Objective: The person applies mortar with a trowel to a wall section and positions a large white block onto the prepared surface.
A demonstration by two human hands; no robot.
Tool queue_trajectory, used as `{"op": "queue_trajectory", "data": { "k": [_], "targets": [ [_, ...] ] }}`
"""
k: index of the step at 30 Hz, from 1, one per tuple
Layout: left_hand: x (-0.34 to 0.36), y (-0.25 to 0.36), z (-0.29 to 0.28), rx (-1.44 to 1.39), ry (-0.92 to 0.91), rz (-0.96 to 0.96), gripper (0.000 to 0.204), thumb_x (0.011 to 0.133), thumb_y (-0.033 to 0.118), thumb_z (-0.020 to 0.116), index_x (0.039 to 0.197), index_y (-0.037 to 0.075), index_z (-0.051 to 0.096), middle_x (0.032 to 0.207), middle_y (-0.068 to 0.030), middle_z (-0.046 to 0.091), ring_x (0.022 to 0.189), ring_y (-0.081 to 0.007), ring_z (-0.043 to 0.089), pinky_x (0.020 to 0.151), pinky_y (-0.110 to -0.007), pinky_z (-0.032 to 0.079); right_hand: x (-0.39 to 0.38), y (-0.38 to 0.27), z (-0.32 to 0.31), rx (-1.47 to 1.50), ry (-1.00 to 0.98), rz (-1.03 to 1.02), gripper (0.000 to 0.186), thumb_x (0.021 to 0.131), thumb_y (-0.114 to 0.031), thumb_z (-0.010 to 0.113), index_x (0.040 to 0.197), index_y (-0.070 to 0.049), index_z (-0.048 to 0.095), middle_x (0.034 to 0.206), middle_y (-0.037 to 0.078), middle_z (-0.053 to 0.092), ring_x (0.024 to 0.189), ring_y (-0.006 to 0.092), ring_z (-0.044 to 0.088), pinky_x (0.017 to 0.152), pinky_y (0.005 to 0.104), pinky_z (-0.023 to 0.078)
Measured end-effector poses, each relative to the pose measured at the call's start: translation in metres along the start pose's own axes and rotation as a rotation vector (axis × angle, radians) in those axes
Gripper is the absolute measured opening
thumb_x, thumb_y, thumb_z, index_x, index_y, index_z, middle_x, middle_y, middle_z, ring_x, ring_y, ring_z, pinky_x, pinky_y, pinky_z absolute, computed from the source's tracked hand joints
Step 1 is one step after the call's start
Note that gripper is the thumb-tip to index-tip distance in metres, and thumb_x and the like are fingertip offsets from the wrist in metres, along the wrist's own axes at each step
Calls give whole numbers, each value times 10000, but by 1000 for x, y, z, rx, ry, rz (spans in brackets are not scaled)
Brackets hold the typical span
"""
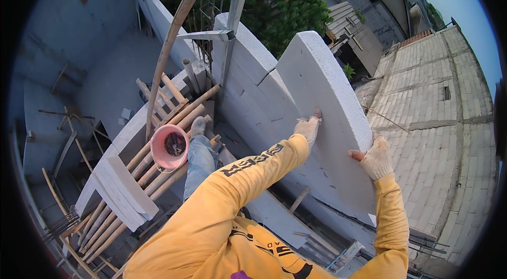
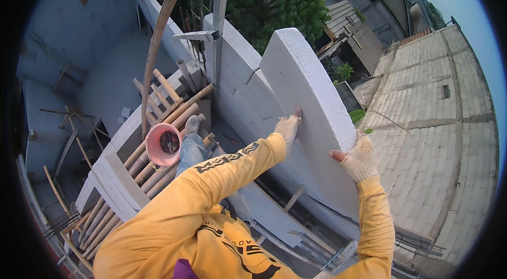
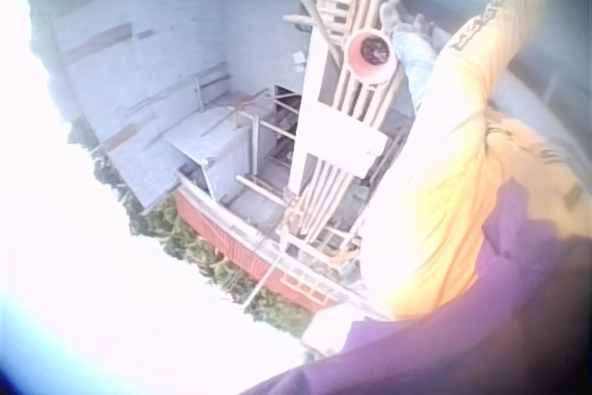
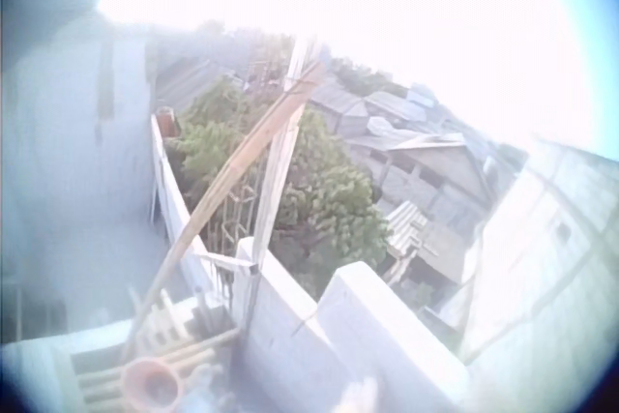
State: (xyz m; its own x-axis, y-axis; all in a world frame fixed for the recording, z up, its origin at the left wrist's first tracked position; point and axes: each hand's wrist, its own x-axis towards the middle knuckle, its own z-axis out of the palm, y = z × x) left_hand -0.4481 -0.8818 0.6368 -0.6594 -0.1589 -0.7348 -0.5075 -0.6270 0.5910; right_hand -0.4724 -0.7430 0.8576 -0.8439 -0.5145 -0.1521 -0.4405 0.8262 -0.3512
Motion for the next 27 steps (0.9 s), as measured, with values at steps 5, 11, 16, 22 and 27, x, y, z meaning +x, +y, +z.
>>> {"op": "queue_trajectory", "data": {
  "k": [5,11,16,22,27],
  "targets": [
    [54,51,-37,-273,36,95,1010,828,785,489,1421,-29,421,1451,-246,440,1392,-386,372,1131,-445,317,87,-29,24,-155,-35,-30,794,579,-317,871,1193,74,555,1046,232,654,991,357,645,906,399,490],
    [54,100,-78,-4,91,108,1065,831,783,470,1503,-17,267,1526,-257,323,1419,-397,322,1152,-476,292,143,-43,48,-195,-74,-60,866,580,-347,867,1236,105,526,1144,257,626,1101,368,612,961,392,467],
    [74,103,-89,101,376,-58,1141,789,828,466,1497,-43,263,1513,-269,333,1416,-420,313,1143,-482,299,165,-53,62,-239,-95,-84,854,589,-336,870,1232,108,525,1143,262,625,1089,368,618,952,394,472],
    [83,98,-99,-21,135,-124,1114,792,810,494,1495,-30,290,1531,-248,325,1421,-423,301,1165,-486,260,175,-40,62,-297,-152,-75,874,575,-342,884,1229,109,520,1098,257,631,1052,365,631,928,394,485],
    [93,83,-100,-155,58,-77,1073,782,804,520,1483,9,354,1528,-229,345,1424,-413,300,1158,-496,256,176,-28,70,-307,-158,-78,920,570,-387,889,1256,97,513,1072,251,627,1029,361,636,921,401,491]
  ]
}}
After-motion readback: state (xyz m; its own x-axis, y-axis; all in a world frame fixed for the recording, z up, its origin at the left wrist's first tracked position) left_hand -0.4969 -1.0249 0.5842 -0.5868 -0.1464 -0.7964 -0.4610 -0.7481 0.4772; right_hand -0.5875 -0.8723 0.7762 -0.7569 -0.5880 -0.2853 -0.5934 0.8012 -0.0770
